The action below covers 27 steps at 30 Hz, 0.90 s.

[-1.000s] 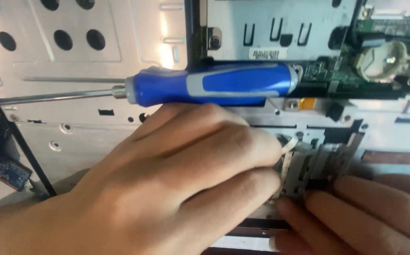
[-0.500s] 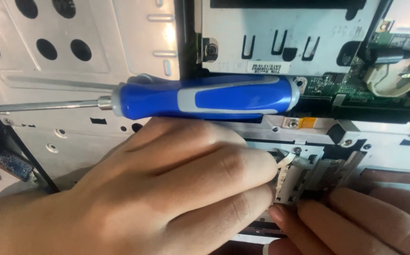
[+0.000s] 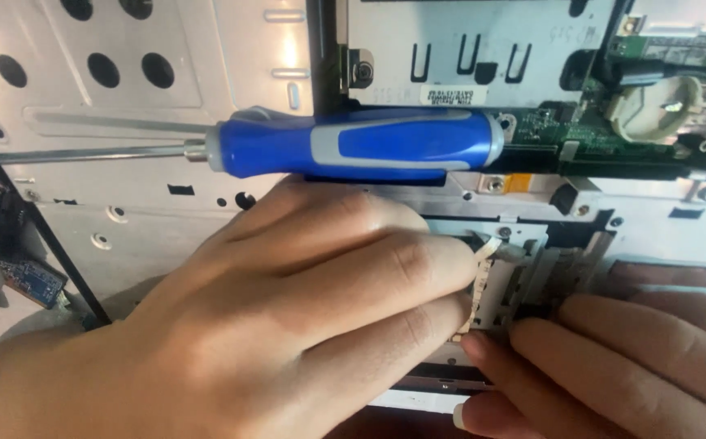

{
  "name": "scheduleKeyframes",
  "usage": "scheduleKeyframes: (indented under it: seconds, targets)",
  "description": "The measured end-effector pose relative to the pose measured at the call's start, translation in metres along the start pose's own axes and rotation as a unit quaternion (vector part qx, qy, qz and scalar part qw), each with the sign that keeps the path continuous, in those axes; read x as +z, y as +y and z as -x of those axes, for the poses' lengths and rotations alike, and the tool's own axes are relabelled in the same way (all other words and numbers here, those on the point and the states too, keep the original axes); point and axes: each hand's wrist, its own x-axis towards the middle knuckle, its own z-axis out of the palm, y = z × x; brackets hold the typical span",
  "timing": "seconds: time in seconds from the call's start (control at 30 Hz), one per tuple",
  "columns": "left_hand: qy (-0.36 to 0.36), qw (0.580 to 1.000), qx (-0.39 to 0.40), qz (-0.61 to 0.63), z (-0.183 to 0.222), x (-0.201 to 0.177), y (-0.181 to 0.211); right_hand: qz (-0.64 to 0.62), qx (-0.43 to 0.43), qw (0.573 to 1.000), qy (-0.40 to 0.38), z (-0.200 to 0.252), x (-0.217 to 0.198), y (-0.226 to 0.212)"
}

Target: Soldering small wires and electronic components onto a laptop motherboard using a soldering iron and a screwdriver for precision.

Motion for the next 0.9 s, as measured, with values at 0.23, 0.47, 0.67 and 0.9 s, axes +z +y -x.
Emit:
scheduleKeyframes:
  seconds: [0.23,0.47,0.67,0.9]
  targets:
    - [0.005,1.000,0.024,-0.014,-0.006,-0.005,0.000,0.015,-0.036,0.999,0.017,-0.011,-0.005,0.006]
    - [0.026,0.997,0.064,-0.033,-0.006,-0.007,0.002,0.019,-0.072,0.997,0.023,-0.021,-0.013,0.010]
    - [0.048,0.993,0.089,-0.054,-0.005,-0.004,0.001,0.030,-0.082,0.995,0.052,-0.023,-0.014,0.011]
    - [0.068,0.986,0.101,-0.115,-0.008,0.000,0.006,0.050,-0.112,0.987,0.103,-0.024,-0.017,0.008]
